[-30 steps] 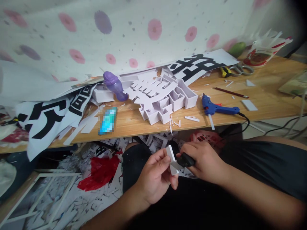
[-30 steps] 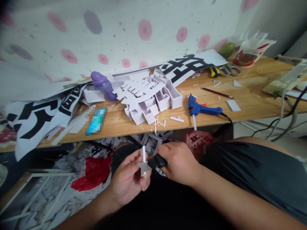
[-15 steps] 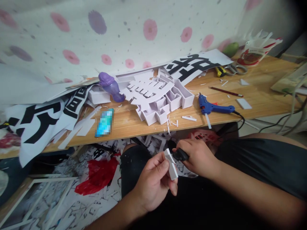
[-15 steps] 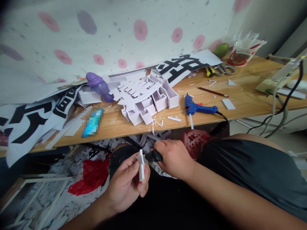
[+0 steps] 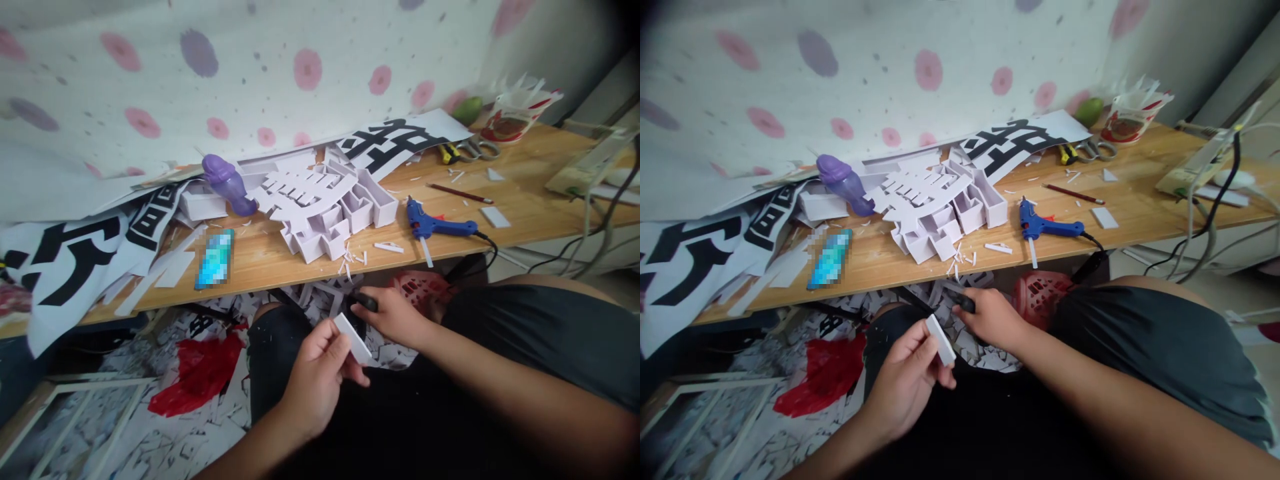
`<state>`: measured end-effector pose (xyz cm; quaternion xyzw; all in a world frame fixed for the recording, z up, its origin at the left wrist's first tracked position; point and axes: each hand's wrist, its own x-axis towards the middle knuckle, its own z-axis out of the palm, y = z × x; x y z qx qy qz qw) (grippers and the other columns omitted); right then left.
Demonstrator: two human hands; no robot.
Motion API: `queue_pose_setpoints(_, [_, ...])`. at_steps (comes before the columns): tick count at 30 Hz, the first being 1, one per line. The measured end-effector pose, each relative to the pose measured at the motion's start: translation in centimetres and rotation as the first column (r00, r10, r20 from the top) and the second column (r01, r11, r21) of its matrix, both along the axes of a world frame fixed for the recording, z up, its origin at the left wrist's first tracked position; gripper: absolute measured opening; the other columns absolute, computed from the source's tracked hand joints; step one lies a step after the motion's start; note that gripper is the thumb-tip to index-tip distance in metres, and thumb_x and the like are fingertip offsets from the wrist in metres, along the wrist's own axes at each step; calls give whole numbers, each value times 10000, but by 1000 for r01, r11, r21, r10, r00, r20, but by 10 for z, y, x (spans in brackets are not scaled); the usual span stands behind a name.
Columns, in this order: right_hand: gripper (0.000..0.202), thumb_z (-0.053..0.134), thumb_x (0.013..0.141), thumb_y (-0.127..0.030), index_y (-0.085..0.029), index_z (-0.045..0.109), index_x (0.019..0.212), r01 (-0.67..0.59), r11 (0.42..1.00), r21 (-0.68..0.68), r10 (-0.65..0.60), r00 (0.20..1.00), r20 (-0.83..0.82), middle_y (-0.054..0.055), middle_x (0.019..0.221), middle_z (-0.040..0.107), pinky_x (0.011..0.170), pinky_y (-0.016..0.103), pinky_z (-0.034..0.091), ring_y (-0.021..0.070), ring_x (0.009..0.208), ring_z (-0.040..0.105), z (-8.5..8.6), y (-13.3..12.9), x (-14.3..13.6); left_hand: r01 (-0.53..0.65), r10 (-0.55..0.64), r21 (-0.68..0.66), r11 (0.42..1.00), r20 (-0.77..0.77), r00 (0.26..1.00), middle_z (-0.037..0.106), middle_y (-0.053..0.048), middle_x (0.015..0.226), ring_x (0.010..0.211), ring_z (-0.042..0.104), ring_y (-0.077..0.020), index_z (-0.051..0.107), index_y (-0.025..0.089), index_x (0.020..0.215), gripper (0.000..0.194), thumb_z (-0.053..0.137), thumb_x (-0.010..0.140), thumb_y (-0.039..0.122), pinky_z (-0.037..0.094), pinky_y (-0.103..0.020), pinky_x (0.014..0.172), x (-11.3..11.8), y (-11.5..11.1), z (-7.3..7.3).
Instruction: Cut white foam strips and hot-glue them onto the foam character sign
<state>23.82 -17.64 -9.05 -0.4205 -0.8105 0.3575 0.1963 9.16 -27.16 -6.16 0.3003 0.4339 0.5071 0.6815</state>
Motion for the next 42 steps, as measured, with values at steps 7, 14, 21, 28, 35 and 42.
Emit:
queue_pose_setpoints(7, [345, 625, 779, -449, -122, 516, 802, -324, 796, -512, -27, 825, -564, -45, 568, 439, 451, 160, 318, 54, 474, 392, 14, -15, -5, -209, 218, 60, 976, -230, 949, 570, -15, 769, 690, 530, -119, 577, 155, 845, 172, 594, 809, 322, 473, -246, 613, -6, 7, -3])
queue_pose_setpoints(14, [174, 610, 798, -275, -113, 554, 769, -228, 921, -316, 41, 863, -503, -5, 676, 520, 565, 181, 382, 79, 606, 465, 25, -5, 2, -144, 157, -212, 967, 44, 987, 547, -13, 609, 527, 507, -113, 580, 127, 717, 325, 539, 810, 436, 454, -251, 498, -13, 14, -4])
queue_pose_setpoints(21, [140, 584, 809, -157, -139, 595, 947, -232, 964, 132, 265, 889, -373, 32, 851, 571, 721, 207, 420, 111, 790, 542, 31, 1, 10, 110, -44, -235, 966, 270, 962, 416, 42, 443, 371, 348, -54, 524, 130, 628, 282, 566, 814, 338, 361, -184, 391, -2, 15, -5])
queue_pose_setpoints(28, [95, 520, 750, -129, -146, 579, 823, -115, 941, 319, 148, 986, -79, 12, 750, 561, 608, 219, 356, 123, 679, 526, 19, -9, 11, -26, 54, -127, 992, 217, 975, 476, 38, 485, 405, 403, -67, 497, 154, 704, 210, 605, 799, 307, 392, -194, 425, 5, 15, 3])
queue_pose_setpoints(35, [152, 447, 820, -200, -144, 550, 723, -66, 844, 533, 29, 997, 77, 17, 657, 526, 546, 259, 246, 130, 582, 465, 21, -17, 8, -54, 85, -140, 989, 221, 972, 419, 59, 455, 389, 357, -56, 503, 165, 710, 220, 632, 779, 330, 380, -184, 415, 5, 10, 5])
queue_pose_setpoints(42, [210, 409, 851, -186, -137, 542, 695, -16, 777, 629, -33, 997, 66, 28, 647, 521, 560, 275, 223, 141, 595, 460, 18, -16, 4, -53, 77, -107, 993, 233, 969, 448, 45, 457, 393, 360, -56, 537, 155, 730, 201, 621, 792, 327, 393, -191, 427, 6, 6, 10])
